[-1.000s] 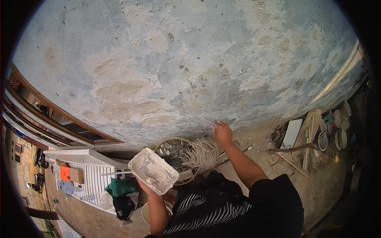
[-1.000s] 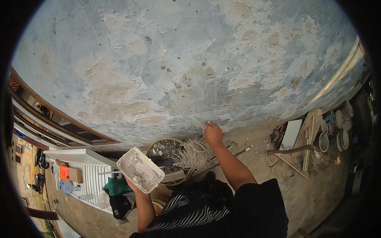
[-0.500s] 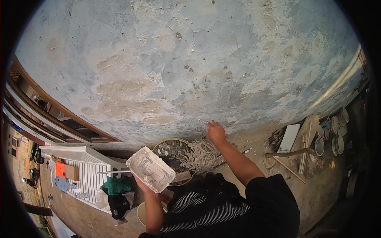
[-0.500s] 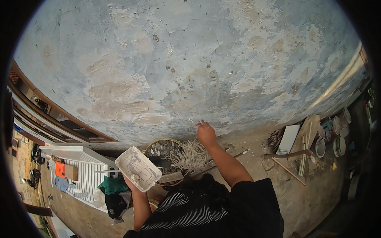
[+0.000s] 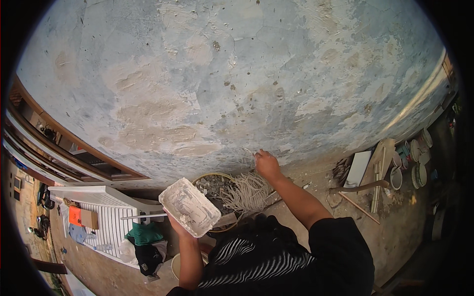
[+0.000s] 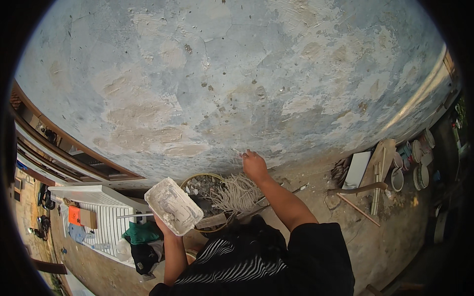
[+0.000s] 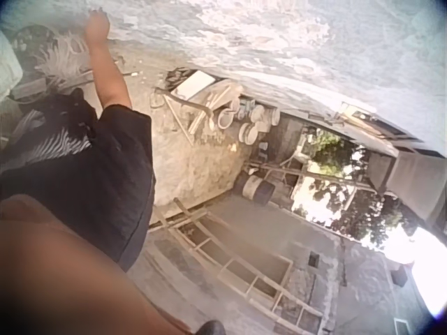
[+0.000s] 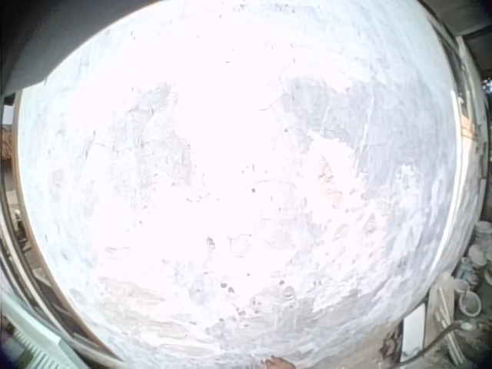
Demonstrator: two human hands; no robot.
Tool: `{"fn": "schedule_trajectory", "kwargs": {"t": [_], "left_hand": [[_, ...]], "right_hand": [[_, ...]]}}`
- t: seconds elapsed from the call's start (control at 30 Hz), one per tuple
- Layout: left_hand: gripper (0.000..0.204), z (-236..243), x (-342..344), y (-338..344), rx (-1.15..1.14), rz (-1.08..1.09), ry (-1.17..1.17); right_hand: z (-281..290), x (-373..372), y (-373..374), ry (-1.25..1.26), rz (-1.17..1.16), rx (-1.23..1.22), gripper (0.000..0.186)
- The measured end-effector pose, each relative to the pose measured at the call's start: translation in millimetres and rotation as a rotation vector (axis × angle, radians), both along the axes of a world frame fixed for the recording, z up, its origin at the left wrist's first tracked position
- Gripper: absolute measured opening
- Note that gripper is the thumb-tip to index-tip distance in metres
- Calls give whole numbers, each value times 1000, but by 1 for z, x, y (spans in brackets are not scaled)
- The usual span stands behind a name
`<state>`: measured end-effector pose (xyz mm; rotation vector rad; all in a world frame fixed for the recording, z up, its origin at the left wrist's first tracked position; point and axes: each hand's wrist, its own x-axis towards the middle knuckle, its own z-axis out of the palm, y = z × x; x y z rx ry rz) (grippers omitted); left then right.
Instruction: Applying putty to repair cracks on an outdoor house wall using a scraper.
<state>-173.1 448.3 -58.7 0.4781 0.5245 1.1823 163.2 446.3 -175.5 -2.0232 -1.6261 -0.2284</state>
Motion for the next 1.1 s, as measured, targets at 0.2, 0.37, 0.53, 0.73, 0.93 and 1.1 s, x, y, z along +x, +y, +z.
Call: {"fn": "schedule_trajectory", "kwargs": {"t": [0.2, 0.37, 0.53, 0.73, 0.93, 1.1], "left_hand": [[61, 6, 5, -7, -51, 37, -22], [53, 10, 11, -5, -47, 81, -27], [54, 13, 9, -9, -35, 101, -32], [63, 6, 1, -6, 8, 35, -4], [54, 9, 16, 1, -47, 73, -30], [55, 12, 24, 2, -109, 33, -68]], "right_hand": [[-14, 10, 3, 277, -81, 22, 15], [-16, -8, 1, 497, -205, 22, 14], [-9, -28, 0, 491, -151, 81, 15], [-5, -15, 6, 442, -214, 100, 18], [9, 0, 0, 321, -60, 101, 18], [8, -7, 2, 326, -8, -31, 14]]}}
